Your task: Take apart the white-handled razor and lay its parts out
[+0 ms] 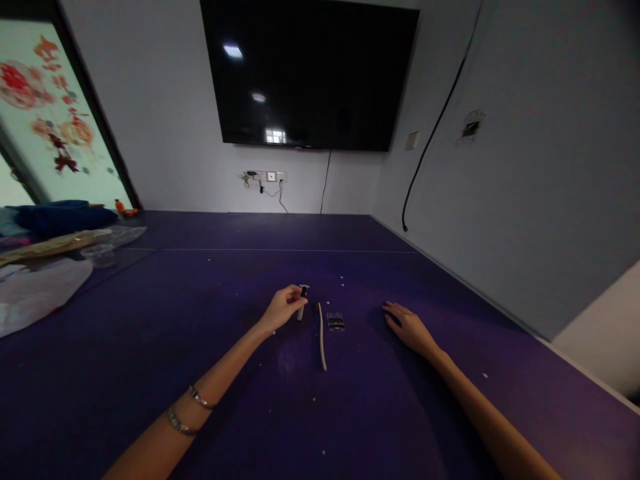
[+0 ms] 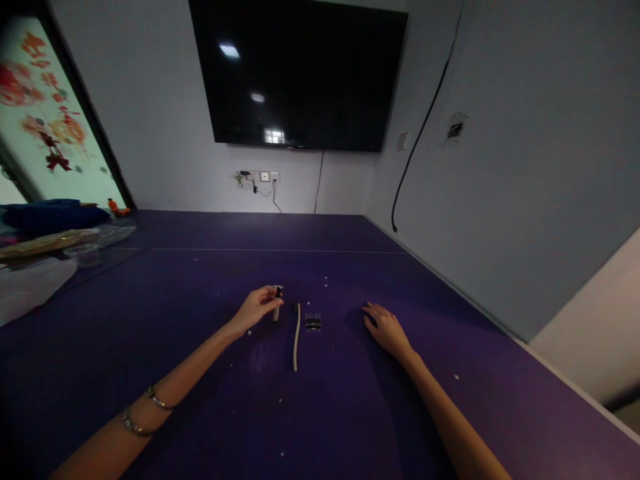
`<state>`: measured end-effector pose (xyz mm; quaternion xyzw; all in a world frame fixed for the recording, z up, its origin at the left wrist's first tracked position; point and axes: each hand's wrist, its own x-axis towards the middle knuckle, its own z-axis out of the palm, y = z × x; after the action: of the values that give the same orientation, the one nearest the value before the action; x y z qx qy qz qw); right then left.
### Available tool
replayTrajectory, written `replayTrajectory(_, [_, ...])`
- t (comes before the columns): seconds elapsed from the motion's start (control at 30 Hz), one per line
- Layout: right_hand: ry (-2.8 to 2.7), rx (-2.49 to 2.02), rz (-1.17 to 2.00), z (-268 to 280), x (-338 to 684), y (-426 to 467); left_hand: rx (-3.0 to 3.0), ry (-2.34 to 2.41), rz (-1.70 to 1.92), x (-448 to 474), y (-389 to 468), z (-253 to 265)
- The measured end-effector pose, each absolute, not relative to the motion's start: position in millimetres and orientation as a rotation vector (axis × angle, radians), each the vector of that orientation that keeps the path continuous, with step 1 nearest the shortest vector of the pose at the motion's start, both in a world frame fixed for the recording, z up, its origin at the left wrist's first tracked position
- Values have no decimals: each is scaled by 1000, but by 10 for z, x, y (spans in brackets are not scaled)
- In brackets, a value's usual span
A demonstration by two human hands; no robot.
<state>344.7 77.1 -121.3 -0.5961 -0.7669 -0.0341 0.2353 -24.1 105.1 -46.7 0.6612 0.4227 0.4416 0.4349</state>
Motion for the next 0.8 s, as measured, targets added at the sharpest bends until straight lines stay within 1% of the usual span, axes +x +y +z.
replayTrajectory(0.13, [-2000, -1575, -58, -1128, 3385, 733, 1724, 1022, 1129, -246, 995, -442])
replayTrajectory(0.27, [-1903, -1516, -51, -842, 3047, 570, 1755, 990, 1161, -245, 929, -410])
replayTrajectory(0.43, [-2085, -1656, 326, -502, 2252, 280, 1769, 980, 1145, -242, 813, -351])
replayTrajectory(0.47, [-2133, -1672, 334, -471, 2095, 236, 1779, 983, 1138, -246, 786, -337])
replayTrajectory(0.6, [-2265, -1794, 192, -461, 1632, 168, 1806, 985, 1123, -260, 696, -284])
replayTrajectory(0.8, [-2344, -1896, 131, -559, 1443, 257, 1817, 979, 1122, -256, 640, -223])
